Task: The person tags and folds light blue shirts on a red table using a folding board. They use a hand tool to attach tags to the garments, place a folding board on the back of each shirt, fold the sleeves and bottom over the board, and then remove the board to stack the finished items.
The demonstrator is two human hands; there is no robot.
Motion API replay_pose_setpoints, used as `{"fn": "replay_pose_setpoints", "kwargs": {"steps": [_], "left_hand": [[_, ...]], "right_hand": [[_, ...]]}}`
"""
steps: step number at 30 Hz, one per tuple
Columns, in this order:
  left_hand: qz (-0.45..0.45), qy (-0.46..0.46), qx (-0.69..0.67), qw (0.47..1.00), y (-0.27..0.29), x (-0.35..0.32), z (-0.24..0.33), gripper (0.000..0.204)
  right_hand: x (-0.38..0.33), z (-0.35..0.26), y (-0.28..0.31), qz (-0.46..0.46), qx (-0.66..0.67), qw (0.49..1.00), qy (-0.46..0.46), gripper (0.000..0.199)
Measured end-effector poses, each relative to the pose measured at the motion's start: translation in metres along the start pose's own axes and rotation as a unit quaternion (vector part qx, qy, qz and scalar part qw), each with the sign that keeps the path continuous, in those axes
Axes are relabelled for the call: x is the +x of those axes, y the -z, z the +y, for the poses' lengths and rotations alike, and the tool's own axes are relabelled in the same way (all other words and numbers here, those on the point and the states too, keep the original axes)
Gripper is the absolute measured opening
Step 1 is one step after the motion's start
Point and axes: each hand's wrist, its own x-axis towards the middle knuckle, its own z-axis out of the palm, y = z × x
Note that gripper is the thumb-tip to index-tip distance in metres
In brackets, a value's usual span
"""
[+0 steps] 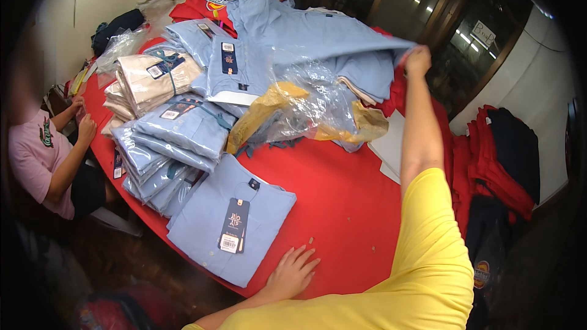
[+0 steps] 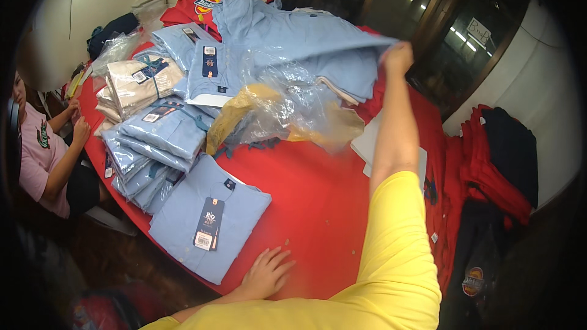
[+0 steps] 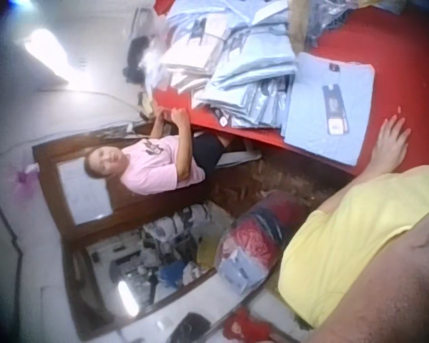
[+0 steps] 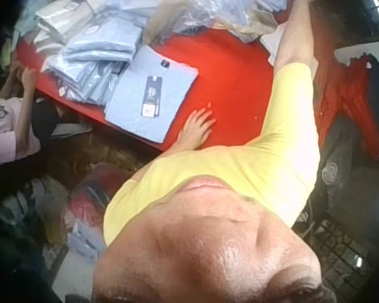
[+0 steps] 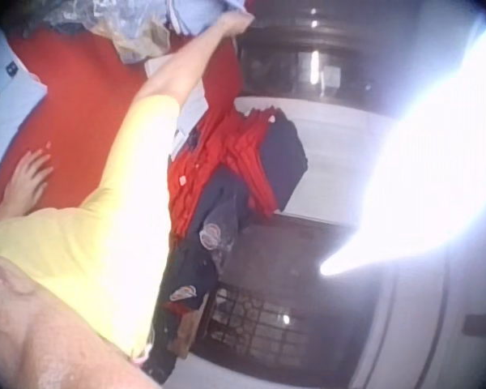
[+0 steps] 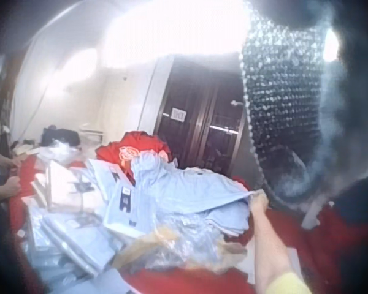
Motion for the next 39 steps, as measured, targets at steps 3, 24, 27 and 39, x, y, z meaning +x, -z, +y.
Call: {"fn": "replay_pose_setpoints", "kwargs": {"steps": [3, 24, 27, 39], "left_hand": [[0.006, 0.045, 0.024, 0.999, 0.003, -0.008, -0.007, 0.036], [0.048, 0.172, -0.317, 0.931, -0.041, 0.116, 0.064, 0.027], [0.063, 0.128, -0.241, 0.960, -0.082, 0.146, 0.051, 0.032], [0.028, 0.073, 0.141, 0.987, -0.134, 0.210, 0.018, 0.039]], "right_hand": [[0.015, -0.067, 0.032, 0.097, 0.437, 0.868, -0.213, 0.013], [-0.374, -0.016, 0.474, -0.491, 0.130, 0.848, -0.152, 0.026], [-0.372, 0.039, 0.418, -0.372, 0.170, 0.819, -0.402, 0.029], [-0.428, 0.036, 0.302, -0.395, -0.106, 0.904, -0.126, 0.035]]}}
